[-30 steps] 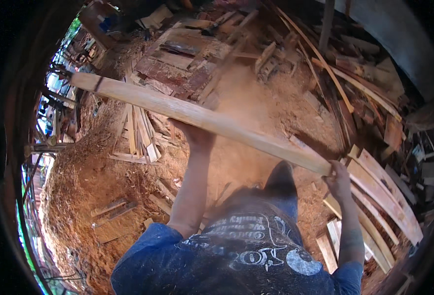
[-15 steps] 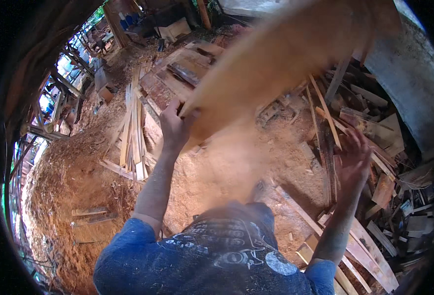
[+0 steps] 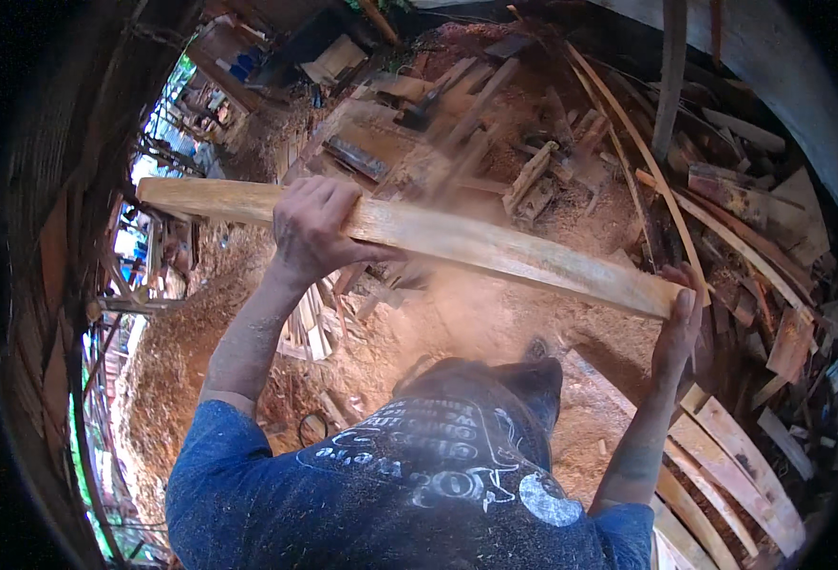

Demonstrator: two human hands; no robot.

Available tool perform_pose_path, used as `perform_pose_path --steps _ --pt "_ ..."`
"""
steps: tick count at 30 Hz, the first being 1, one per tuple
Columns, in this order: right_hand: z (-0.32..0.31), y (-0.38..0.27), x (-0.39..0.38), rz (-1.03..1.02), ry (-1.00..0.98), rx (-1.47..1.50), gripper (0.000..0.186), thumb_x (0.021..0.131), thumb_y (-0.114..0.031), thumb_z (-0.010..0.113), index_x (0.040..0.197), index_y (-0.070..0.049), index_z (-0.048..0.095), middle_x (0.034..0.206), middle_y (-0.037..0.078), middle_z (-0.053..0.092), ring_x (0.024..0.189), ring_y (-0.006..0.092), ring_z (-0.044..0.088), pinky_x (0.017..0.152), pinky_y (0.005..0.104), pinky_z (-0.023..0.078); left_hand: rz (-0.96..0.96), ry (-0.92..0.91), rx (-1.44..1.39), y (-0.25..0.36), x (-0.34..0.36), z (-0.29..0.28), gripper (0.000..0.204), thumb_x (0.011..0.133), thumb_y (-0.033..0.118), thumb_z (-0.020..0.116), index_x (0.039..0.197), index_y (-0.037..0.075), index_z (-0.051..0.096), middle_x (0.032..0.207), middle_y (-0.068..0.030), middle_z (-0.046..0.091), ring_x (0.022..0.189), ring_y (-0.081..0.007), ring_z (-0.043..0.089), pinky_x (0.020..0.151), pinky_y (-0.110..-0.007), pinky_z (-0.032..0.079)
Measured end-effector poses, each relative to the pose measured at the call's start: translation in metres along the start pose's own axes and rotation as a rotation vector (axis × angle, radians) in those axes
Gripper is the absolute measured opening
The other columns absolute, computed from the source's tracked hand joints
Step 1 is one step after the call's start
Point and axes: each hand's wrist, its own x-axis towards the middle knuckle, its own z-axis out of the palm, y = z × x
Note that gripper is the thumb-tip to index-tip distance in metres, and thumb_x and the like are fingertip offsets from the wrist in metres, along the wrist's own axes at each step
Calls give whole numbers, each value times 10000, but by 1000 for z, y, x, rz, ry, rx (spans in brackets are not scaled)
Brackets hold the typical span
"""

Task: The person processes wood by feeding a board through a stationary planing machine, hammers parts together, and then carries the finished boards to a stack in a workshop.

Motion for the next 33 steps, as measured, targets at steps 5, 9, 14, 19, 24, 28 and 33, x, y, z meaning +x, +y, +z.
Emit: perform_pose_path --steps 5,9,14,19,24,28,33 --pt "-56 80 -41 47 99 171 539 1069 -485 439 1319 -23 562 1213 87 611 1123 203 588 1004 352 439 101 -39 -79 22 -2 30 718 631 794 743 717 102 568 658 -49 550 669 -224 597 647 -369 473" --pt "-96 90 -119 313 189 206 541 1062 -495 450 1381 -64 530 1266 81 612 1205 225 570 1022 378 464 99 -60 -206 49 -20 76 777 628 854 688 730 88 601 670 -65 562 690 -233 607 658 -376 484" --pt "-113 96 -188 549 -70 -150 603 1036 -437 561 1473 -45 424 1460 122 467 1354 233 439 1136 382 350 -49 -1017 -451 45 -47 167 899 633 904 633 876 45 745 832 -159 718 866 -326 706 767 -437 537" --pt "-61 140 -191 644 19 -389 556 1016 -467 574 1382 -51 523 1235 147 597 1137 219 556 983 363 441 -6 -1304 -693 26 -60 278 855 743 834 615 945 19 778 938 -194 746 933 -380 706 837 -464 538" --pt "-26 221 -153 979 -44 -138 559 1009 -510 559 1362 -77 574 1239 120 654 1121 252 614 1010 431 473 -13 -1403 -629 -19 -81 404 966 741 902 521 1024 14 778 1052 -202 740 1017 -377 695 888 -455 532" --pt "85 179 -77 1500 -154 -61 537 1007 -570 501 1240 -111 650 1117 106 714 966 270 695 822 472 570 -101 -1459 -554 -77 -107 463 1040 738 949 428 1058 23 776 1135 -205 724 1086 -362 681 930 -448 527" --pt "159 198 -49 1596 -72 250 495 1014 -528 483 1235 -123 661 1073 96 736 916 271 716 760 449 592 -222 -1356 -757 -145 -155 527 773 769 757 630 1014 40 783 1110 -202 728 1044 -363 691 865 -476 533"
